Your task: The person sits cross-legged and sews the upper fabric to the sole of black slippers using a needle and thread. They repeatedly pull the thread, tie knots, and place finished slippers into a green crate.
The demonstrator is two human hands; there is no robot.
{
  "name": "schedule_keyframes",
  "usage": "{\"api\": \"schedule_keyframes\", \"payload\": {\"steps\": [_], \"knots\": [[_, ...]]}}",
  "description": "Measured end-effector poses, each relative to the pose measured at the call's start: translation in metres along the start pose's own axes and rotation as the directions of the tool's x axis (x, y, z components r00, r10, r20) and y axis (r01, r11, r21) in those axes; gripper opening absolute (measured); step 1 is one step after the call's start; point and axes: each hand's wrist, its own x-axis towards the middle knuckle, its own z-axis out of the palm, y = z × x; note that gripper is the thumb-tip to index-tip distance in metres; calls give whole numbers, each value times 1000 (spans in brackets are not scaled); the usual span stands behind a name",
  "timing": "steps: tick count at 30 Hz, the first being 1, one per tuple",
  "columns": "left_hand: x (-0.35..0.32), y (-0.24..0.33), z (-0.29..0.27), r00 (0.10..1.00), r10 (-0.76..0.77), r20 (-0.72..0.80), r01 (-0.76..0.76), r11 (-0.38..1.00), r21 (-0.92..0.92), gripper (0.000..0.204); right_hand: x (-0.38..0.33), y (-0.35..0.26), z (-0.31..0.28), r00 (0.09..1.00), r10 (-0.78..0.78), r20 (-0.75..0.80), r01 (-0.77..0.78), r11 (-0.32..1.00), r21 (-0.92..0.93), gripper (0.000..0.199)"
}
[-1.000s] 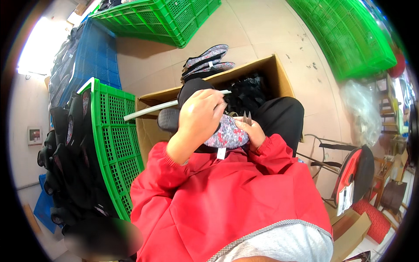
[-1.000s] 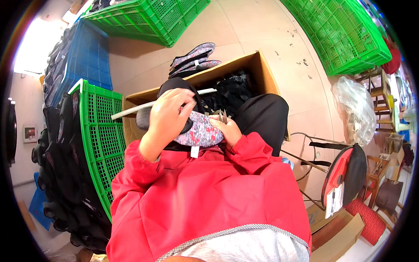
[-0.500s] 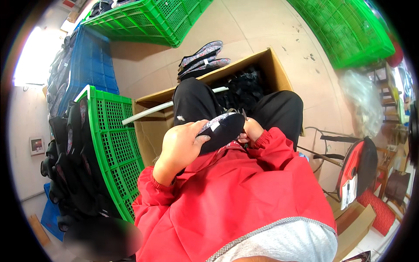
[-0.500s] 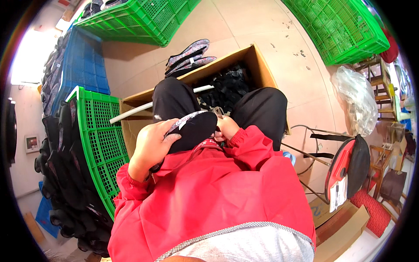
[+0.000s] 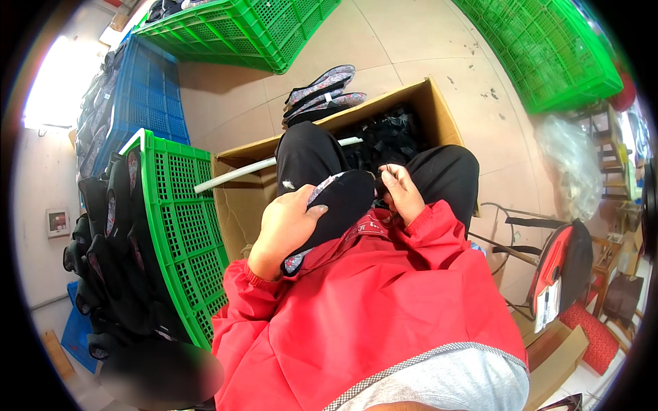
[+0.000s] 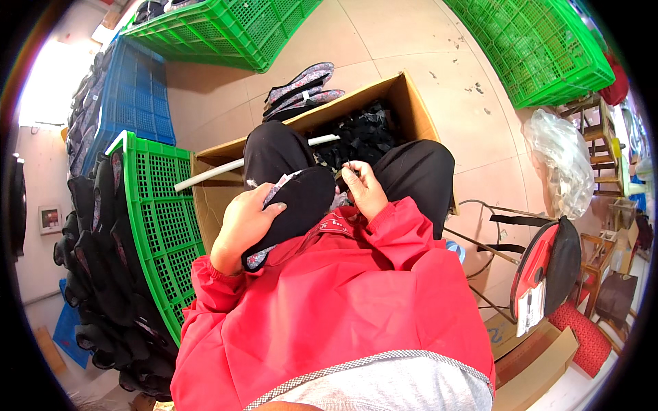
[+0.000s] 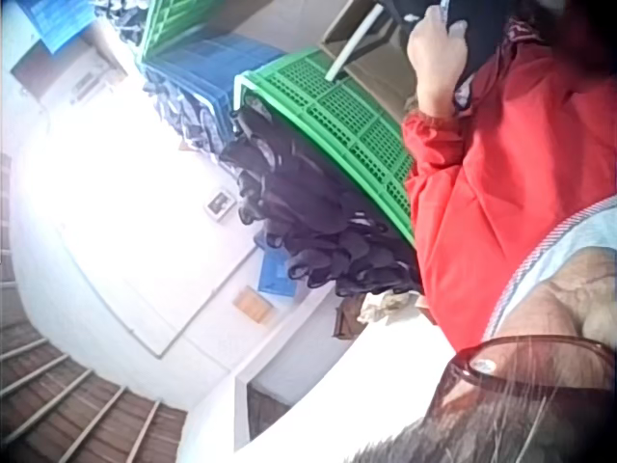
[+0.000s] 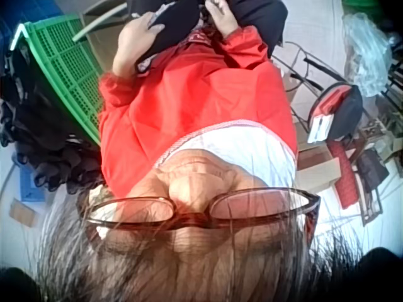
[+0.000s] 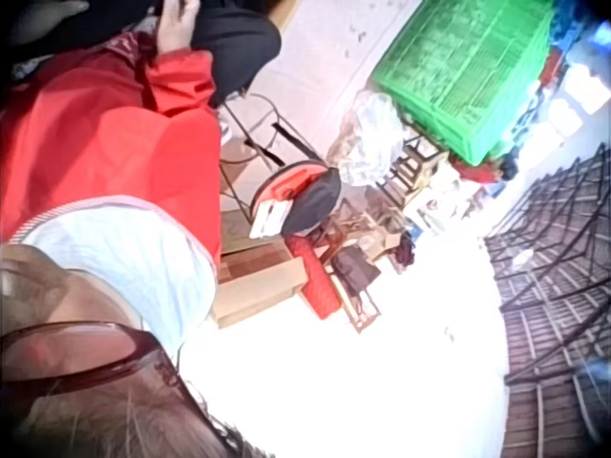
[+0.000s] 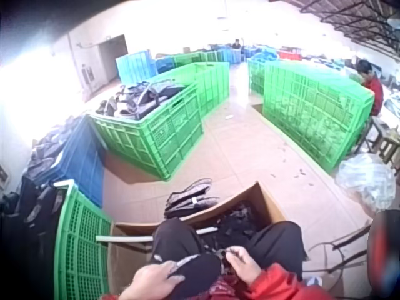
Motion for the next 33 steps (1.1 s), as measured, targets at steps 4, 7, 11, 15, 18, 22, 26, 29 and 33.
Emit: {"api": "schedule_keyframes", "payload": {"steps": [4,7,11,15,18,22,26,29,33], "knots": [[1,3,12,1000,-4,-29,9,988,154,26,-5,-13,-8,993,-119,-21,110,965,-238,36],[1,10,14,1000,-11,-13,13,980,196,26,-16,-30,4,990,-127,60,134,979,-154,25],[2,14,14,999,-45,26,38,976,213,27,-24,-16,23,944,-194,266,266,925,-270,25],[2,17,15,998,-54,41,44,974,221,27,-27,-8,36,950,-221,222,290,888,-357,24],[1,17,17,999,-46,25,39,973,225,27,-28,-13,41,967,-178,180,238,884,-402,18],[0,17,22,1000,-5,-21,11,961,275,23,-27,-13,45,973,-191,133,232,840,-490,22],[0,19,22,1000,-26,2,24,967,253,25,-25,-11,46,974,-197,112,227,825,-518,20],[1,19,23,999,-35,11,32,970,242,25,-23,-9,45,978,-180,107,209,847,-488,20],[1,20,24,1000,-31,-3,30,965,260,25,-21,-4,46,975,-197,100,220,821,-527,19]]}}
